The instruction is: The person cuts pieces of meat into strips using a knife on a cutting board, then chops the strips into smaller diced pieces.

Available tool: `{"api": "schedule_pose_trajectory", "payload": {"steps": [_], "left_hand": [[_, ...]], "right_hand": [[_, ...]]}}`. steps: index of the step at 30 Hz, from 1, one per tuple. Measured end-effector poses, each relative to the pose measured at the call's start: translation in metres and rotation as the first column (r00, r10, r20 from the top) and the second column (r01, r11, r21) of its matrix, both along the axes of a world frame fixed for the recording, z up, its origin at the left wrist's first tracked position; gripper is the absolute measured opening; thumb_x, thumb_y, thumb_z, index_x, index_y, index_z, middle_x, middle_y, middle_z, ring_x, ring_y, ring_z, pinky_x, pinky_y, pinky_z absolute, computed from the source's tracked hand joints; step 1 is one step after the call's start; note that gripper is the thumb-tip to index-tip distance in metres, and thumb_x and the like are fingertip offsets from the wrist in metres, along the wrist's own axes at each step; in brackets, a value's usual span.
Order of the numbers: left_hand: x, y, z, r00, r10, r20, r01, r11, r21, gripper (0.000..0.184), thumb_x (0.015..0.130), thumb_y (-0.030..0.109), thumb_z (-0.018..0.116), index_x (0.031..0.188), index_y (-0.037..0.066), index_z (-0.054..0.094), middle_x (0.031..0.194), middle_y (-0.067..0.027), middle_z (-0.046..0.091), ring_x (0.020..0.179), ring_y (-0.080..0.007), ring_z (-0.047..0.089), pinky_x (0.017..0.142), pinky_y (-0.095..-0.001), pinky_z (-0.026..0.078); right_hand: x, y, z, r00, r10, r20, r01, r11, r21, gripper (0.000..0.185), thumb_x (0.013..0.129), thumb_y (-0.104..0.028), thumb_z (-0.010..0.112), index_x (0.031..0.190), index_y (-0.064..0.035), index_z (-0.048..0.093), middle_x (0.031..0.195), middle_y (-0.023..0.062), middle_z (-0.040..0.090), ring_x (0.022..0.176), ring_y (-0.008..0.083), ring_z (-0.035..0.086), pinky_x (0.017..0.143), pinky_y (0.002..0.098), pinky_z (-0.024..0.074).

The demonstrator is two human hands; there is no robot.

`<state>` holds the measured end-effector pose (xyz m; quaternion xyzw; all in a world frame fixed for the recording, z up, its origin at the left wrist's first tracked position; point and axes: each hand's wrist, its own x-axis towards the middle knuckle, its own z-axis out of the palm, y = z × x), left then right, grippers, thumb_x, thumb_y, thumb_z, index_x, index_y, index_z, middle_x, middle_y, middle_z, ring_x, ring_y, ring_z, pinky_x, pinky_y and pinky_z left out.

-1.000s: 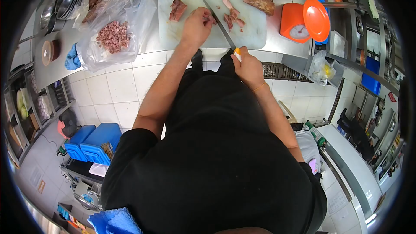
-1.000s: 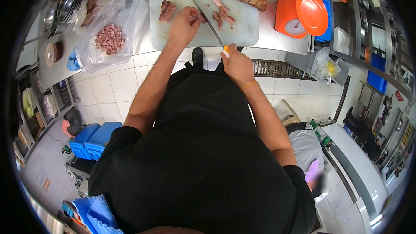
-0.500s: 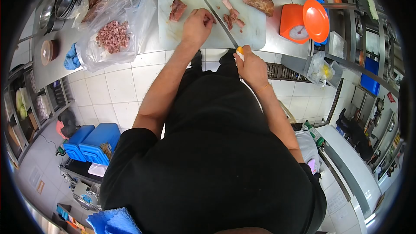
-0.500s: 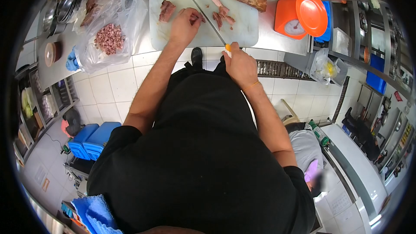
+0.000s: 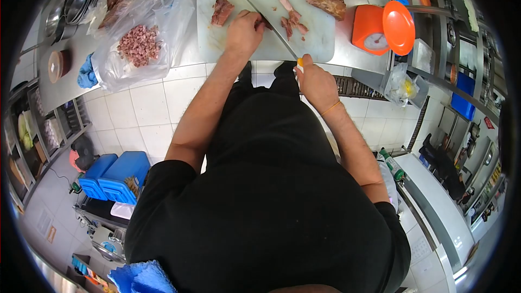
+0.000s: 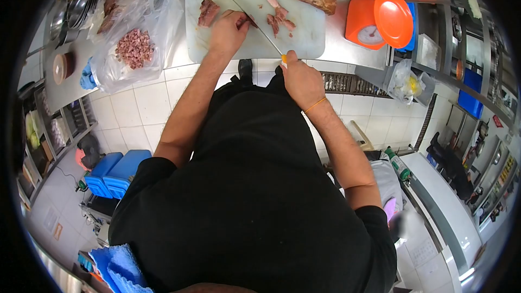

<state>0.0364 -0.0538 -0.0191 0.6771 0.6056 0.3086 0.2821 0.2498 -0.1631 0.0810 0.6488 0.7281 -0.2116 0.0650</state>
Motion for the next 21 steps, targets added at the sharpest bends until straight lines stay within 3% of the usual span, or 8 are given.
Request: {"api": "schedule_pose_trajectory", "payload": {"steps": [5, 9, 15, 21], "left_hand": [[0.002, 0.000, 0.007, 0.998, -0.002, -0.057, 0.003, 1.000, 0.004, 0.014, 0.086, 0.010, 0.079, 0.098, 0.005, 0.075, 0.100, -0.0129, 0.072, 0.090, -0.0345, 0.073, 0.081, -0.0453, 0.059], [0.002, 0.001, 0.006, 0.999, -0.007, -0.045, 0.008, 1.000, 0.023, 0.011, 0.086, 0.010, 0.078, 0.095, 0.005, 0.074, 0.100, -0.0132, 0.072, 0.092, -0.0369, 0.072, 0.081, -0.0477, 0.059], [0.004, 0.003, 0.002, 0.997, -0.007, -0.074, 0.006, 1.000, -0.013, 0.015, 0.086, 0.007, 0.079, 0.100, 0.004, 0.074, 0.096, -0.0132, 0.072, 0.088, -0.0318, 0.074, 0.078, -0.0434, 0.060], [0.002, 0.002, 0.007, 0.998, -0.025, -0.058, 0.026, 1.000, 0.012, 0.030, 0.088, 0.004, 0.076, 0.117, 0.005, 0.072, 0.109, -0.0145, 0.071, 0.090, -0.0285, 0.074, 0.080, -0.0424, 0.060]], "right_hand": [[-0.004, 0.010, -0.007, 0.999, 0.000, 0.036, 0.003, 0.997, -0.083, 0.033, 0.106, -0.029, 0.059, 0.121, -0.0004, 0.050, 0.083, 0.0213, 0.074, 0.076, 0.0423, 0.075, 0.067, 0.0549, 0.0590], [-0.004, 0.018, -0.036, 0.998, -0.009, -0.062, 0.007, 0.999, -0.037, 0.033, 0.106, -0.028, 0.059, 0.121, -0.0002, 0.049, 0.084, 0.0224, 0.075, 0.079, 0.0436, 0.075, 0.070, 0.0556, 0.0587], [-0.009, 0.029, -0.030, 0.995, -0.041, -0.087, 0.037, 0.999, -0.039, 0.033, 0.105, -0.028, 0.061, 0.120, -0.0005, 0.050, 0.086, 0.0235, 0.074, 0.081, 0.0444, 0.074, 0.071, 0.0560, 0.0573], [0.008, 0.003, 0.005, 0.985, -0.119, -0.124, 0.123, 0.992, 0.020, 0.032, 0.104, -0.030, 0.063, 0.116, -0.0019, 0.054, 0.085, 0.0241, 0.074, 0.080, 0.0458, 0.073, 0.070, 0.0572, 0.0555]]}}
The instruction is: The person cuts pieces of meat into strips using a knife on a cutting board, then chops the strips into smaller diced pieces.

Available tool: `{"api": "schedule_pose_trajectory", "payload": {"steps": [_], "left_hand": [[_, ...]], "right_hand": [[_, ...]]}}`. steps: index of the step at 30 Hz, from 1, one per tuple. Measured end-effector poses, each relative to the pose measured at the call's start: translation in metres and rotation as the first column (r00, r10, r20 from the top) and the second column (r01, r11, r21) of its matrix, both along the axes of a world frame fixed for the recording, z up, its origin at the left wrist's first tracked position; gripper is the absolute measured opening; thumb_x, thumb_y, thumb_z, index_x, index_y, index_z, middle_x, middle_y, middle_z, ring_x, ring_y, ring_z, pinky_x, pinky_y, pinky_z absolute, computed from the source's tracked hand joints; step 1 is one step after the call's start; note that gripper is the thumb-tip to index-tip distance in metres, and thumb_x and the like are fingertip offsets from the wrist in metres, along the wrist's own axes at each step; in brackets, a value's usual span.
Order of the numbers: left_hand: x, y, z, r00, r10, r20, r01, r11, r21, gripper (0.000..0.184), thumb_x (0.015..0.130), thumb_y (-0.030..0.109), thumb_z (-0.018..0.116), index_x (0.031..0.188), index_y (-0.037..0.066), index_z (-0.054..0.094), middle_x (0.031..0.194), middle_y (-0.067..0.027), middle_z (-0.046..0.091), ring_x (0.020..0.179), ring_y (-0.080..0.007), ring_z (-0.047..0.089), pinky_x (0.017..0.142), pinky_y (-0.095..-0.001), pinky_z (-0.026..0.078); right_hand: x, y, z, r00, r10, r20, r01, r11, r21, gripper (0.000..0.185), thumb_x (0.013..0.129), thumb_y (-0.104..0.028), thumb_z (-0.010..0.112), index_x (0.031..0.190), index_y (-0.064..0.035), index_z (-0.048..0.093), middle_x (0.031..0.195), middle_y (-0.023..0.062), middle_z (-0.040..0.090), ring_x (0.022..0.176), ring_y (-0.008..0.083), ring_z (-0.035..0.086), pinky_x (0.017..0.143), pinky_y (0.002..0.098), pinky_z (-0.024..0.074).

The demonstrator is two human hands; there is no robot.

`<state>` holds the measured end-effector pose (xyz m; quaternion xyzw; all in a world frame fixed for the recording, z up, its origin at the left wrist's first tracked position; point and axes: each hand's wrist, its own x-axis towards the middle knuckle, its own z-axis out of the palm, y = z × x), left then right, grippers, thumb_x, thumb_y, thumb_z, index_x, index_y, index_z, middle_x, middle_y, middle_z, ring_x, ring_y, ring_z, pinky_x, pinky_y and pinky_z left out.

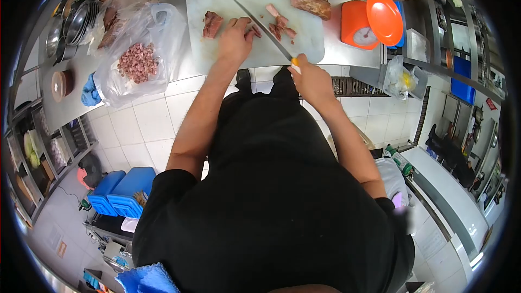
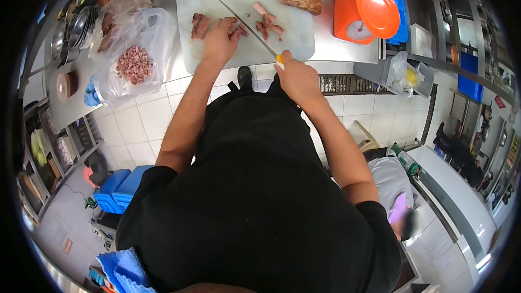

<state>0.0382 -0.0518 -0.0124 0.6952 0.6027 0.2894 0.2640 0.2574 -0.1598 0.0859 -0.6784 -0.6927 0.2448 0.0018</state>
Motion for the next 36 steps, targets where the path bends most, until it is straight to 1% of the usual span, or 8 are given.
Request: {"api": "schedule_pose_trajectory", "payload": {"steps": [8, 12, 15, 18, 24, 30, 33, 36], "left_hand": [[-0.005, 0.013, 0.014, 0.946, -0.314, -0.077, 0.310, 0.949, -0.064, 0.036, 0.090, 0.003, 0.068, 0.126, 0.008, 0.071, 0.121, -0.0138, 0.069, 0.102, -0.0340, 0.072, 0.090, -0.0435, 0.059], [0.007, 0.007, 0.018, 0.885, -0.458, -0.082, 0.455, 0.889, -0.053, 0.039, 0.089, 0.002, 0.068, 0.127, 0.009, 0.071, 0.124, -0.0132, 0.068, 0.107, -0.0348, 0.071, 0.092, -0.0448, 0.058], [0.017, 0.002, 0.041, 0.901, -0.427, -0.070, 0.411, 0.895, -0.170, 0.038, 0.089, 0.005, 0.068, 0.127, 0.010, 0.070, 0.124, -0.0110, 0.069, 0.111, -0.0356, 0.068, 0.096, -0.0472, 0.056], [0.027, 0.007, 0.043, 0.920, -0.371, -0.125, 0.387, 0.910, 0.149, 0.037, 0.090, 0.010, 0.069, 0.127, 0.012, 0.070, 0.123, -0.0094, 0.068, 0.114, -0.0358, 0.065, 0.100, -0.0484, 0.053], [0.028, 0.009, 0.019, 0.827, -0.478, -0.296, 0.531, 0.837, 0.131, 0.022, 0.092, 0.017, 0.072, 0.113, 0.011, 0.072, 0.116, -0.0090, 0.068, 0.113, -0.0336, 0.065, 0.097, -0.0480, 0.052], [0.018, 0.004, 0.017, 0.886, -0.414, -0.209, 0.456, 0.859, 0.231, 0.015, 0.092, 0.017, 0.074, 0.106, 0.011, 0.073, 0.115, -0.0089, 0.068, 0.111, -0.0336, 0.065, 0.094, -0.0478, 0.052], [0.022, 0.007, 0.024, 0.897, -0.394, -0.200, 0.426, 0.890, 0.161, 0.019, 0.091, 0.015, 0.074, 0.110, 0.011, 0.073, 0.117, -0.0092, 0.069, 0.113, -0.0335, 0.065, 0.096, -0.0472, 0.052], [0.033, 0.016, 0.022, 0.927, -0.346, -0.141, 0.372, 0.898, 0.237, 0.023, 0.092, 0.014, 0.073, 0.115, 0.013, 0.075, 0.119, -0.0088, 0.069, 0.115, -0.0328, 0.065, 0.099, -0.0463, 0.052]], "right_hand": [[0.061, -0.058, 0.011, 0.989, -0.117, 0.088, 0.116, 0.993, 0.011, 0.033, 0.102, -0.033, 0.068, 0.114, -0.0044, 0.057, 0.085, 0.0210, 0.073, 0.077, 0.0443, 0.072, 0.067, 0.0554, 0.0546], [0.077, -0.087, 0.002, 0.984, -0.167, 0.057, 0.160, 0.980, 0.116, 0.031, 0.101, -0.030, 0.070, 0.115, -0.0057, 0.059, 0.080, 0.0208, 0.072, 0.075, 0.0445, 0.071, 0.065, 0.0560, 0.0541], [0.080, -0.097, -0.002, 0.970, -0.236, 0.059, 0.229, 0.968, 0.106, 0.030, 0.100, -0.030, 0.071, 0.113, -0.0062, 0.058, 0.077, 0.0209, 0.071, 0.074, 0.0446, 0.070, 0.064, 0.0567, 0.0537], [0.080, -0.100, -0.007, 0.963, -0.261, 0.060, 0.256, 0.963, 0.085, 0.029, 0.100, -0.030, 0.071, 0.110, -0.0064, 0.057, 0.076, 0.0207, 0.070, 0.074, 0.0442, 0.071, 0.063, 0.0565, 0.0539], [0.079, -0.101, -0.015, 0.970, -0.240, 0.036, 0.235, 0.965, 0.114, 0.029, 0.099, -0.029, 0.072, 0.108, -0.0066, 0.056, 0.078, 0.0204, 0.071, 0.073, 0.0443, 0.071, 0.063, 0.0564, 0.0539], [0.083, -0.110, -0.015, 0.976, -0.211, 0.047, 0.209, 0.977, 0.052, 0.030, 0.099, -0.030, 0.071, 0.108, -0.0068, 0.055, 0.078, 0.0198, 0.071, 0.072, 0.0440, 0.070, 0.062, 0.0556, 0.0540], [0.081, -0.111, -0.012, 0.975, -0.221, 0.005, 0.220, 0.974, 0.054, 0.028, 0.102, -0.031, 0.070, 0.106, -0.0071, 0.056, 0.075, 0.0221, 0.070, 0.072, 0.0465, 0.069, 0.063, 0.0562, 0.0522], [0.079, -0.113, -0.012, 0.977, -0.212, -0.004, 0.211, 0.975, 0.062, 0.029, 0.102, -0.031, 0.070, 0.107, -0.0071, 0.056, 0.075, 0.0222, 0.070, 0.072, 0.0466, 0.069, 0.062, 0.0560, 0.0520]]}}
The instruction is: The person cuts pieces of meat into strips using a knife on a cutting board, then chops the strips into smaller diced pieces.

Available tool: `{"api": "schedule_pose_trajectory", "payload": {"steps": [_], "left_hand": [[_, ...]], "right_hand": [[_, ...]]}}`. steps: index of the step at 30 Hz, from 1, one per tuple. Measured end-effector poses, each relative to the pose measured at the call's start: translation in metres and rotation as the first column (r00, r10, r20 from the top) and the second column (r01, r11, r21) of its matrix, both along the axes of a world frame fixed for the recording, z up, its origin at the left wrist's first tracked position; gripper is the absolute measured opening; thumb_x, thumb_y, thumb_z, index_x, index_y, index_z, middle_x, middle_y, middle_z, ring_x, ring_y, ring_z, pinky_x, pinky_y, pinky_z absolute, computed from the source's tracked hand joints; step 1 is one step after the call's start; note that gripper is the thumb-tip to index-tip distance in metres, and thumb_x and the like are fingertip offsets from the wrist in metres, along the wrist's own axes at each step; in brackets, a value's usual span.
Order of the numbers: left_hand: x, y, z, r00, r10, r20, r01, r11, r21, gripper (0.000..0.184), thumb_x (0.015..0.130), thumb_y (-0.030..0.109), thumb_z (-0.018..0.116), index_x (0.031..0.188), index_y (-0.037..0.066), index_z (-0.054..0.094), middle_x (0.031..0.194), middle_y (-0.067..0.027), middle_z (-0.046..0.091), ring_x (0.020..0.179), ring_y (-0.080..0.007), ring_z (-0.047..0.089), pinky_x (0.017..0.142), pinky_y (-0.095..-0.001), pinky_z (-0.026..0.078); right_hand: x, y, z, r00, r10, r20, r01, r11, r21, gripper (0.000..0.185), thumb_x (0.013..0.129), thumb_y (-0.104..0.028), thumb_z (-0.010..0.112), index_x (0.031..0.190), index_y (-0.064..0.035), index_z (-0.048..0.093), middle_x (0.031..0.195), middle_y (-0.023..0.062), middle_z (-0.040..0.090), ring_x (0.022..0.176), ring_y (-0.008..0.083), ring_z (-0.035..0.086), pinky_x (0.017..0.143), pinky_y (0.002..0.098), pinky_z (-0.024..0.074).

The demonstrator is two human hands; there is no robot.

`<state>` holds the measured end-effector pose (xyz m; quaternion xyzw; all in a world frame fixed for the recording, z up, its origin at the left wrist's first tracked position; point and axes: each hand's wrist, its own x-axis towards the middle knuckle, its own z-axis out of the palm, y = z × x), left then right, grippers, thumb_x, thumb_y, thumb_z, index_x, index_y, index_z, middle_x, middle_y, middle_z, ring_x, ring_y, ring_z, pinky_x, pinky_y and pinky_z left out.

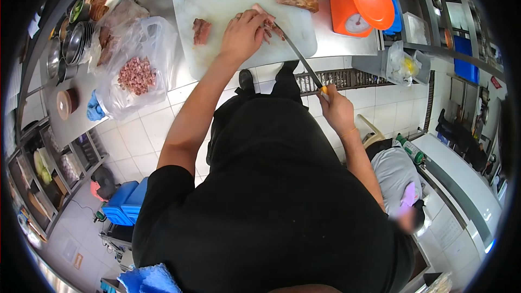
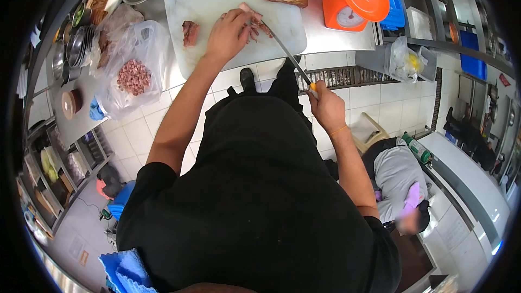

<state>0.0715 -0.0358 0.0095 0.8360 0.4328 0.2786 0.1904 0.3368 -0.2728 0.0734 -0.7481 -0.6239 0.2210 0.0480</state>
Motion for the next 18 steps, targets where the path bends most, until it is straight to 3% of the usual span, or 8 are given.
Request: {"api": "schedule_pose_trajectory", "payload": {"steps": [9, 15, 18], "left_hand": [[0.000, 0.019, 0.000, 0.989, -0.094, -0.112, 0.078, 0.987, -0.141, 0.022, 0.095, 0.017, 0.069, 0.116, 0.019, 0.076, 0.120, -0.0038, 0.070, 0.114, -0.0299, 0.067, 0.100, -0.0436, 0.055], [-0.019, 0.023, 0.009, 0.982, -0.120, -0.143, 0.110, 0.991, -0.079, 0.020, 0.093, 0.016, 0.071, 0.112, 0.011, 0.072, 0.116, -0.0086, 0.074, 0.112, -0.0300, 0.070, 0.095, -0.0452, 0.056], [-0.030, 0.018, 0.030, 1.000, -0.003, 0.003, 0.003, 0.999, -0.034, 0.021, 0.092, 0.015, 0.074, 0.112, 0.010, 0.072, 0.108, -0.0077, 0.077, 0.103, -0.0277, 0.074, 0.088, -0.0419, 0.059]], "right_hand": [[-0.004, -0.011, 0.001, 1.000, 0.017, 0.000, -0.017, 1.000, 0.007, 0.029, 0.101, -0.032, 0.071, 0.106, -0.0074, 0.056, 0.075, 0.0200, 0.071, 0.071, 0.0443, 0.070, 0.062, 0.0546, 0.0536], [-0.002, -0.011, 0.001, 1.000, -0.019, -0.013, 0.020, 0.999, 0.027, 0.029, 0.101, -0.031, 0.071, 0.106, -0.0070, 0.056, 0.074, 0.0197, 0.070, 0.071, 0.0446, 0.070, 0.062, 0.0551, 0.0532], [0.001, -0.007, -0.001, 0.999, -0.036, -0.006, 0.036, 0.999, 0.021, 0.029, 0.101, -0.031, 0.071, 0.105, -0.0068, 0.056, 0.074, 0.0200, 0.070, 0.071, 0.0450, 0.070, 0.062, 0.0554, 0.0529]]}}
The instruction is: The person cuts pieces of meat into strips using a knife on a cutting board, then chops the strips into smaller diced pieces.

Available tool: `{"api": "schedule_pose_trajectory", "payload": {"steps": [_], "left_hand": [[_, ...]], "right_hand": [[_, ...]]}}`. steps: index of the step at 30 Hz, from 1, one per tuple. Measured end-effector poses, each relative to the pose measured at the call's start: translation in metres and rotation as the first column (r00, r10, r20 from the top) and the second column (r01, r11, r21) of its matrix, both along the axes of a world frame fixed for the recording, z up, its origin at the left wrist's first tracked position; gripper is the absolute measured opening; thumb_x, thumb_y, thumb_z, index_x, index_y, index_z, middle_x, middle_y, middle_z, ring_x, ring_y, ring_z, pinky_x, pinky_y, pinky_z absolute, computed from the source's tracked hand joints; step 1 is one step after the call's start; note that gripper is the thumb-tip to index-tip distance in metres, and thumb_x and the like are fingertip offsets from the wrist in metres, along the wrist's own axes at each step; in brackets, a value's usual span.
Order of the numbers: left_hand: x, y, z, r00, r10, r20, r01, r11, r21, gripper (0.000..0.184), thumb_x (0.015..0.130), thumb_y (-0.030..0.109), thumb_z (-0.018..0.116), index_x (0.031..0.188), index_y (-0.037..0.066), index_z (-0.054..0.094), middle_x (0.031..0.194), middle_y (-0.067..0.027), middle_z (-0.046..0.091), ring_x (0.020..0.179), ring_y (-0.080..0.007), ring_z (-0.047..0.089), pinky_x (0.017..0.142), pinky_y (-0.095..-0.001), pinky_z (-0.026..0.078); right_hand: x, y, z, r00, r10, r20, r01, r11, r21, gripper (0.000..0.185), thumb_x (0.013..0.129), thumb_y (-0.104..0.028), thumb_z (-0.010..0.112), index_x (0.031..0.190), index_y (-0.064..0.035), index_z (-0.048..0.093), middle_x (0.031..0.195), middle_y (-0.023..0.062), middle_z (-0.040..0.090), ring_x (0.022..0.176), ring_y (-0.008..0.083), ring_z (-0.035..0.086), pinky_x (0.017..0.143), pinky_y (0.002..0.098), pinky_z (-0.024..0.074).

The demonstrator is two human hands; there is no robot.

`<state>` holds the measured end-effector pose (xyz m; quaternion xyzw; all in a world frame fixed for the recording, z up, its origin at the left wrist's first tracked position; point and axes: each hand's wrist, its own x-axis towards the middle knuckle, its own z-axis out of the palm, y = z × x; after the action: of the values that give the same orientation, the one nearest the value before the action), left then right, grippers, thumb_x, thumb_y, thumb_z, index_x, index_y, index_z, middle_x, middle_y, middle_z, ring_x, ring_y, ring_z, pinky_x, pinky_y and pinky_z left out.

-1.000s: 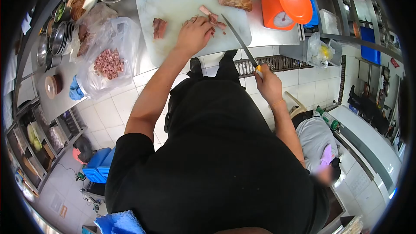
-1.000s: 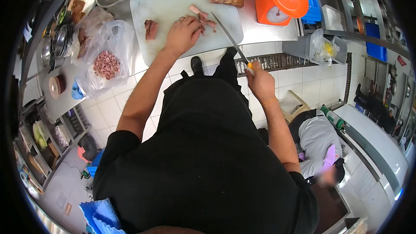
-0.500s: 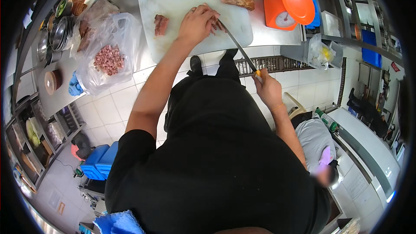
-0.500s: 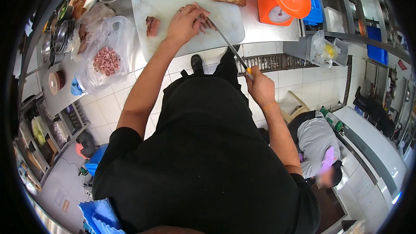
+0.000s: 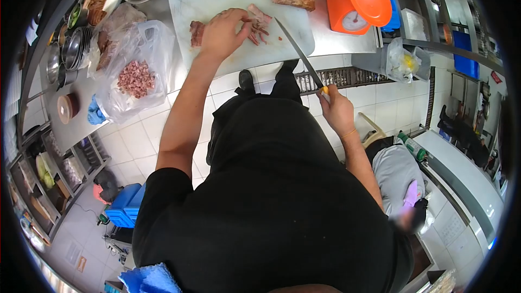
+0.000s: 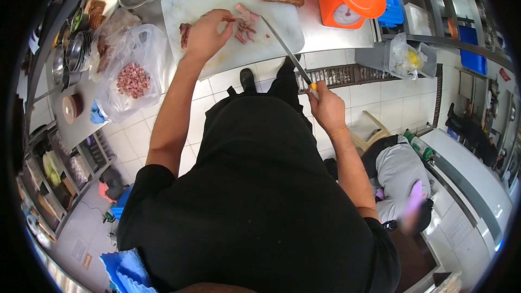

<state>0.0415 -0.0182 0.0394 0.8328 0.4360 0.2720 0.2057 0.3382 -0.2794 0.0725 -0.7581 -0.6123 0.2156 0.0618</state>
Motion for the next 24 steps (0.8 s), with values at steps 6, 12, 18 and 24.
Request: {"api": "schedule_pose_trajectory", "payload": {"steps": [6, 12, 18, 24], "left_hand": [[-0.031, -0.011, 0.039, 0.942, 0.321, 0.098, -0.302, 0.939, -0.167, 0.020, 0.092, 0.019, 0.074, 0.109, 0.010, 0.070, 0.100, -0.0073, 0.078, 0.086, -0.0239, 0.077, 0.078, -0.0384, 0.060], [-0.053, -0.012, 0.056, 0.929, 0.370, 0.012, -0.355, 0.898, -0.259, 0.021, 0.093, 0.021, 0.075, 0.109, 0.008, 0.074, 0.093, -0.0074, 0.078, 0.081, -0.0213, 0.076, 0.076, -0.0355, 0.060], [-0.049, -0.009, 0.034, 0.979, 0.143, 0.143, -0.044, 0.840, -0.541, 0.030, 0.093, 0.025, 0.075, 0.113, 0.004, 0.076, 0.093, -0.0096, 0.078, 0.081, -0.0194, 0.073, 0.078, -0.0331, 0.059], [-0.019, 0.002, -0.019, 0.998, 0.066, -0.019, -0.064, 0.799, -0.598, 0.034, 0.094, 0.018, 0.073, 0.125, 0.003, 0.072, 0.111, -0.0139, 0.078, 0.097, -0.0251, 0.076, 0.090, -0.0351, 0.058]], "right_hand": [[-0.012, 0.016, 0.010, 0.990, 0.054, -0.134, -0.058, 0.998, -0.029, 0.029, 0.101, -0.030, 0.071, 0.105, -0.0061, 0.055, 0.077, 0.0211, 0.070, 0.075, 0.0461, 0.069, 0.065, 0.0556, 0.0525], [-0.024, 0.034, 0.001, 0.943, 0.247, -0.225, -0.271, 0.959, -0.082, 0.029, 0.100, -0.031, 0.073, 0.109, -0.0079, 0.057, 0.080, 0.0201, 0.071, 0.078, 0.0452, 0.069, 0.068, 0.0540, 0.0528], [-0.017, 0.041, -0.012, 0.958, 0.197, -0.207, -0.213, 0.975, -0.058, 0.031, 0.100, -0.032, 0.073, 0.112, -0.0067, 0.059, 0.082, 0.0210, 0.072, 0.079, 0.0461, 0.070, 0.068, 0.0552, 0.0535], [-0.008, 0.043, -0.014, 0.964, 0.165, -0.209, -0.180, 0.982, -0.059, 0.033, 0.100, -0.032, 0.073, 0.115, -0.0051, 0.059, 0.085, 0.0240, 0.072, 0.081, 0.0485, 0.070, 0.069, 0.0571, 0.0535]]}}
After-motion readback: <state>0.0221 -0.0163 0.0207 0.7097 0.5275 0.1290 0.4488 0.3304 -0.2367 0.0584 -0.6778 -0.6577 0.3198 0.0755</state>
